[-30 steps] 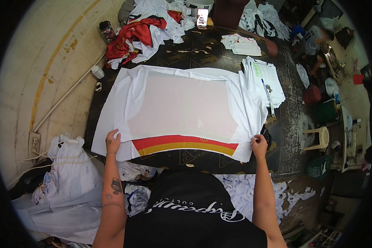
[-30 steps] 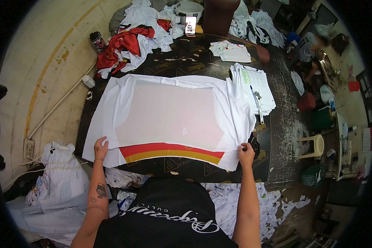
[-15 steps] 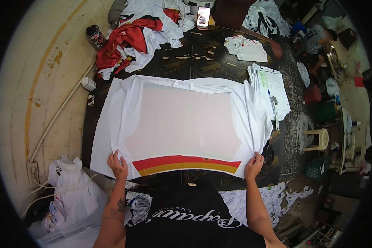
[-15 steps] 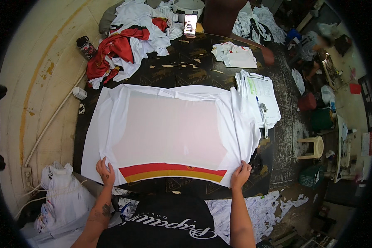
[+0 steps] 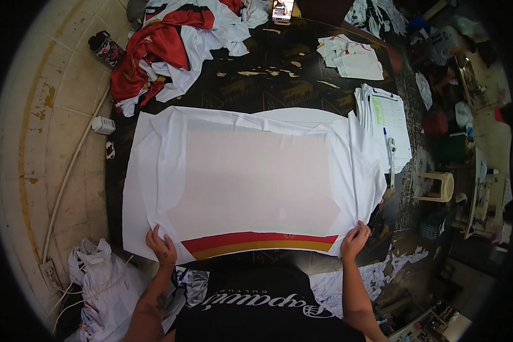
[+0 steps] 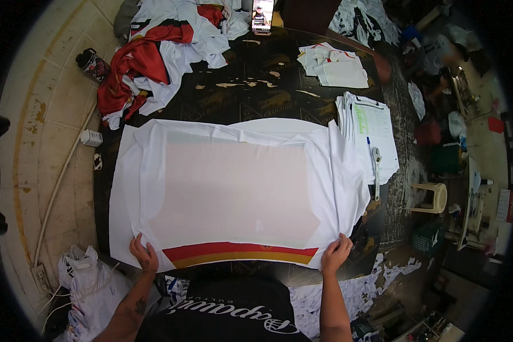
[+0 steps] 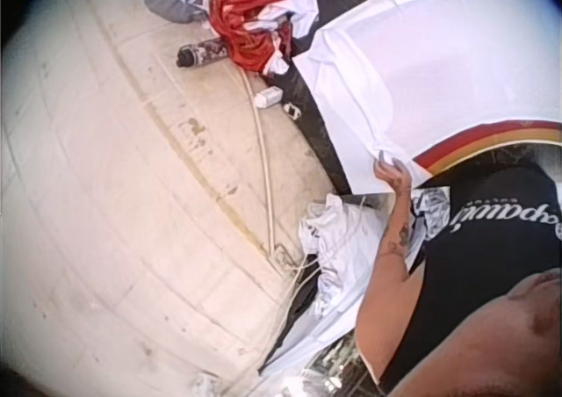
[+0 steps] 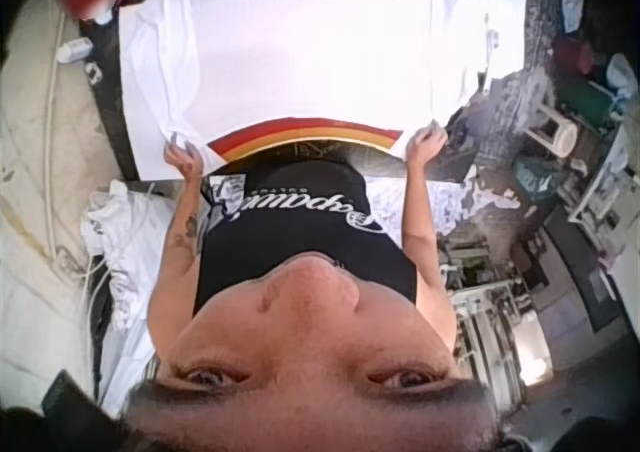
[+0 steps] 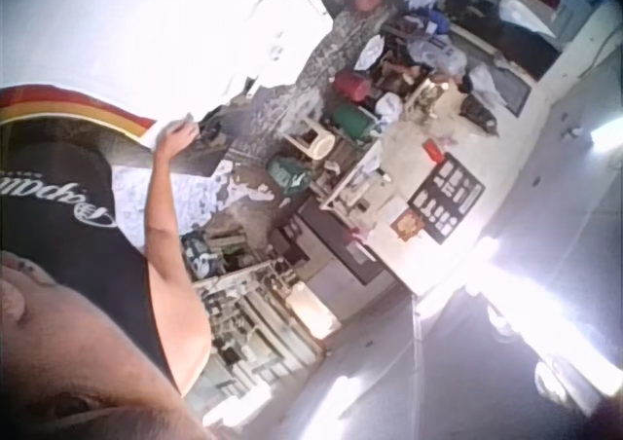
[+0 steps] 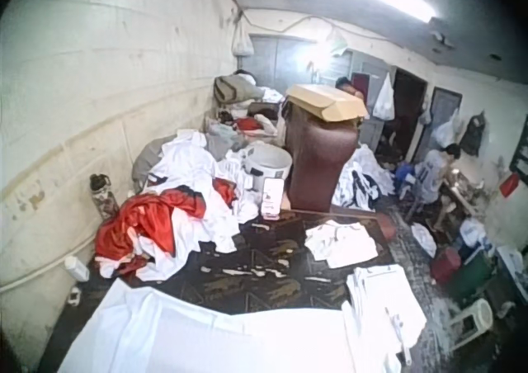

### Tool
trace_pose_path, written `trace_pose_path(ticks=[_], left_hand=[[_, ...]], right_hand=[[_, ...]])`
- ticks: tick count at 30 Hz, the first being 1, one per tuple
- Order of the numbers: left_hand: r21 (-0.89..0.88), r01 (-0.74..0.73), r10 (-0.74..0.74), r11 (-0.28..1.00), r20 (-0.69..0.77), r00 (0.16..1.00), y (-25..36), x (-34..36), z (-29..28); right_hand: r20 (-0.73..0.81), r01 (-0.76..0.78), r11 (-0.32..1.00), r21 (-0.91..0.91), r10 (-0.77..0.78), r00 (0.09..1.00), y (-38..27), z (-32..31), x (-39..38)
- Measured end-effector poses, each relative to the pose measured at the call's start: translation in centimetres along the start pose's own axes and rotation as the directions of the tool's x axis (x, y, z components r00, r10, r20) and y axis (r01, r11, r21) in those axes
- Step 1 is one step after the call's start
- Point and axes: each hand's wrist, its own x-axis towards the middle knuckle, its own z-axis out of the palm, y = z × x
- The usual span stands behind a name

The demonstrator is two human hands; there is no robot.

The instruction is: The person lays a red, white, and yellow jersey on a table, uses shears to cut along the side seams, removes the side panels, and sets them aside. The process is repeated for a second jersey.

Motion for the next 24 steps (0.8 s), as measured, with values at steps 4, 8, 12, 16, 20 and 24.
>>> trace_pose_path(ticks=[4,8,12,16,20,24], left_hand=[[-0.074,-0.014,0.018,0.997,0.063,0.998,-0.7,1.3,-1.6],[-0.163,-0.012,0.025,0.987,0.077,0.997,-1.2,5.0,-4.0],[-0.400,0.262,-0.242,0.878,0.102,0.965,-1.4,7.9,-6.7],[-0.330,0.207,-0.196,0.921,0.065,0.978,-2.0,6.7,-8.5],[-0.498,0.342,-0.277,0.797,0.203,0.939,-2.7,3.0,-6.5],[-0.228,0.259,-0.229,0.938,0.153,0.961,-2.7,0.5,-3.7]], right_hand=[[0.101,-0.037,0.998,0.043,0.032,0.994,1.1,-0.8,0.7],[0.186,-0.033,0.995,0.094,0.015,0.983,2.2,-2.6,3.3],[0.317,-0.310,0.823,0.476,0.168,0.933,3.1,-4.9,6.8],[0.381,-0.408,0.711,0.572,0.210,0.900,4.2,-6.4,6.8],[0.404,-0.443,0.720,0.535,0.242,0.882,5.9,-5.6,3.5],[0.361,-0.424,0.746,0.513,0.260,0.896,7.4,-4.7,0.5]])
